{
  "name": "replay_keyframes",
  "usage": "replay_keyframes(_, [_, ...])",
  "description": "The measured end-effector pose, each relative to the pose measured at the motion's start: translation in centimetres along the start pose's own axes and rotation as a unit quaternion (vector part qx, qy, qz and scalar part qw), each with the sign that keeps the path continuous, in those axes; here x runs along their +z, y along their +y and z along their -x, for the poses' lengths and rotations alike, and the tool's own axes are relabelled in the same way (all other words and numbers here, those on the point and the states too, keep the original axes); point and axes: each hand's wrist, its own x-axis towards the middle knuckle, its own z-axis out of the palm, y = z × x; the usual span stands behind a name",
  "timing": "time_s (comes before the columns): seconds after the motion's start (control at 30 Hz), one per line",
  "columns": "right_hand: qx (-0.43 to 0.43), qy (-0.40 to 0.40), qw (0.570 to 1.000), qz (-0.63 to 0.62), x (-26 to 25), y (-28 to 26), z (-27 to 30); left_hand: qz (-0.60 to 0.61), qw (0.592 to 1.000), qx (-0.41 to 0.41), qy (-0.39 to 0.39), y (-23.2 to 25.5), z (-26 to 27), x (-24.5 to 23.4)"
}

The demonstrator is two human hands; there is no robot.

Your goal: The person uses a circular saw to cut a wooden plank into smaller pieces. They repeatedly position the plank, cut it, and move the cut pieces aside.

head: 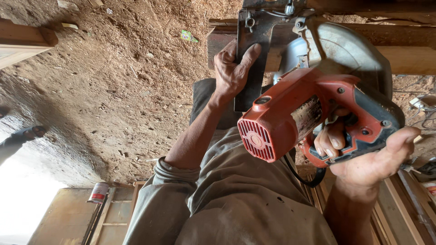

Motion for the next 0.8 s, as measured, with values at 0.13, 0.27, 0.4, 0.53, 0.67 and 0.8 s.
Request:
replay_keyframes(0.13, [-0.02, 0.018, 0.999, -0.024, 1.3, -0.3, -0.3, -0.012, 1.0, -0.01, 0.001, 0.2, -0.1, 0.0])
replay_keyframes(0.27, [-0.021, 0.004, 1.0, 0.01, 1.9, -0.3, -0.6, -0.016, 1.0, 0.001, 0.01, -0.3, -0.1, 0.0])
replay_keyframes(0.4, [-0.02, 0.029, 0.999, 0.003, 2.2, -0.1, -0.7, -0.038, 0.999, -0.01, 0.011, -0.6, -0.1, 0.0])
replay_keyframes(0.53, [-0.056, -0.016, 0.998, -0.009, 3.6, -0.3, -1.0, -0.001, 1.0, -0.015, 0.01, -0.7, -0.1, -0.1])
replay_keyframes(0.67, [-0.018, 0.066, 0.998, 0.012, 3.8, -0.4, -0.8, -0.009, 1.0, 0.017, -0.01, -1.0, -0.2, -0.3])
replay_keyframes(0.8, [-0.014, 0.154, 0.987, 0.034, 5.9, -1.2, -0.4, -0.04, 0.999, -0.001, 0.009, -1.5, -1.0, -0.2])
